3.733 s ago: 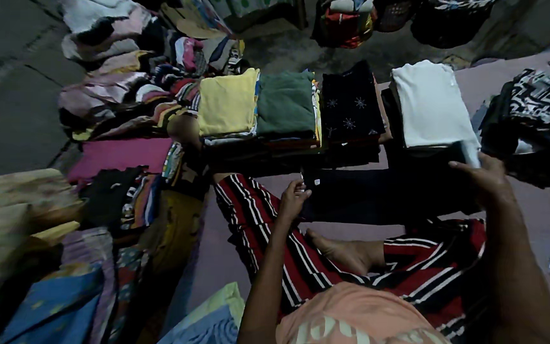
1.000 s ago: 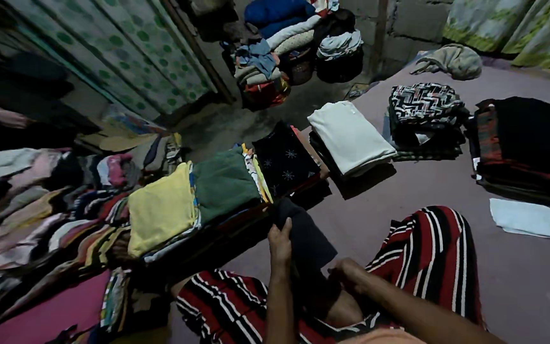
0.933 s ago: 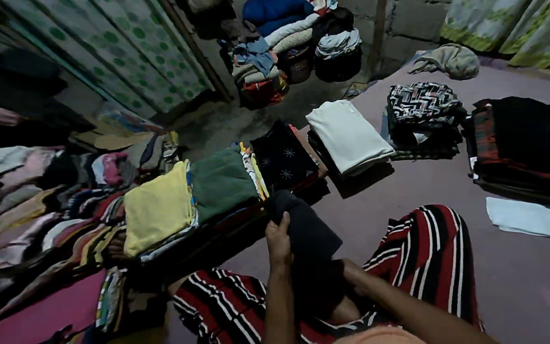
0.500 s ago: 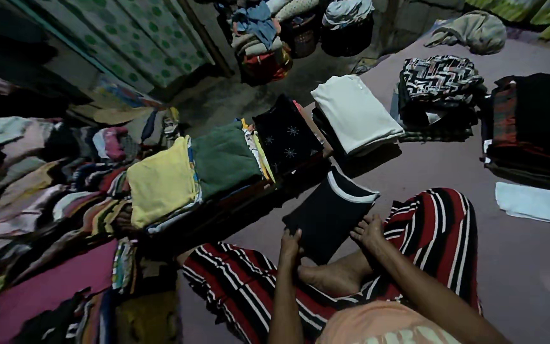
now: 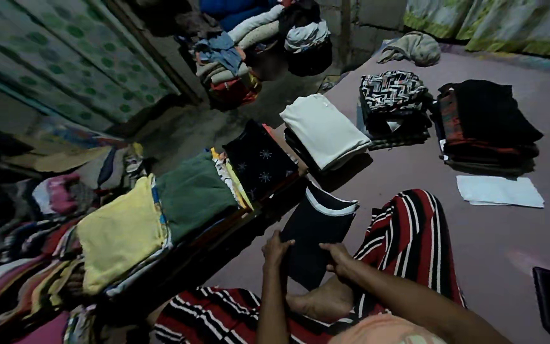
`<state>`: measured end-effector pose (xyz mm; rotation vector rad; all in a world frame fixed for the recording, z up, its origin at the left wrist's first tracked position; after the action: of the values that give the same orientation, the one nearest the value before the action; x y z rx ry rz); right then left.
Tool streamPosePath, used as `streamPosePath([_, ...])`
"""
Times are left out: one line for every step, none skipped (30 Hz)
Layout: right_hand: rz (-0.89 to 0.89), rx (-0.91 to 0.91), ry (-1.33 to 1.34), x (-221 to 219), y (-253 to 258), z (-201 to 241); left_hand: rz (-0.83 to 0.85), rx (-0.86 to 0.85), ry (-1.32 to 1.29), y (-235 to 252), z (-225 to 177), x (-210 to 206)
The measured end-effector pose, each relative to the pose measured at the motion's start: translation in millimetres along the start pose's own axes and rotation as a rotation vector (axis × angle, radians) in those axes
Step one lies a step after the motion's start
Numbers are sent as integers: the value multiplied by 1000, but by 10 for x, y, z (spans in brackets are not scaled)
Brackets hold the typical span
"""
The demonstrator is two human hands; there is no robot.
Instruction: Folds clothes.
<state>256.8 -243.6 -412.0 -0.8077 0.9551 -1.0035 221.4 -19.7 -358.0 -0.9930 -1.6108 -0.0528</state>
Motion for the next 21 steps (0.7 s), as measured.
streamPosePath([16, -5, -36, -32, 36, -19, 30, 4, 18, 11, 5, -4])
streamPosePath([32, -9, -88, -65, 52, -36, 49, 0, 31, 17, 7, -8])
streamPosePath([48, -16, -137, -92, 58, -55, 59, -10, 43, 14, 4, -11])
streamPosePath([54, -17, -177, -105, 64, -70, 62, -19, 53, 8, -2, -13])
streamPosePath([54, -11, -196, -113, 76, -81, 65, -22, 61, 3, -6, -16])
streamPosePath([59, -2, -201, -120, 86, -83, 68, -26, 64, -4, -8, -19])
streamPosePath([68, 5, -192, -125, 99, -83, 70, -32, 58, -6, -4, -26])
streamPosePath([79, 11, -180, -132, 105, -84, 70, -34, 44, -1, 9, -36])
streamPosePath([86, 12, -169, -137, 96, -83, 68, -33, 23, 11, 29, -51])
streamPosePath([89, 8, -163, -139, 83, -83, 65, -28, -3, 25, 48, -68])
streamPosePath([93, 1, -159, -139, 86, -92, 67, -22, -29, 32, 63, -85])
streamPosePath([97, -7, -154, -141, 97, -104, 72, -15, -50, 41, 80, -105])
streamPosePath([103, -13, -148, -144, 105, -115, 84, -12, -71, 55, 103, -130])
streamPosePath([110, -18, -144, -148, 101, -121, 97, -13, -97, 71, 131, -156])
streamPosePath([114, -19, -144, -151, 84, -116, 115, -16, -131, 84, 154, -174])
streamPosePath([116, -16, -145, -151, 48, -94, 136, -17, -185, 84, 161, -179])
streamPosePath([116, -7, -145, -148, -7, -57, 160, -14, -262, 63, 150, -174])
streamPosePath([114, 11, -138, -139, -72, -10, 186, -9, -358, 21, 122, -160])
streamPosePath([114, 35, -122, -127, -128, 40, 215, 5, -460, -43, 87, -141])
streamPosePath([114, 72, -103, -110, -203, 110, 250, 13, -551, -94, 66, -132])
streamPosePath([115, 121, -87, -87, -302, 197, 284, 20, -623, -141, 57, -125])
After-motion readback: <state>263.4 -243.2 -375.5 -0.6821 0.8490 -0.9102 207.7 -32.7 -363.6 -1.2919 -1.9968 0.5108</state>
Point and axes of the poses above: each hand's wrist, its own y-axis towards the middle knuckle, its own x-axis out of the back of the hand, z = x × y, the point moved 9 cm from there along y, towards the middle knuckle, and after that the axes turned 1 degree about -x, right-handed, at the moved point
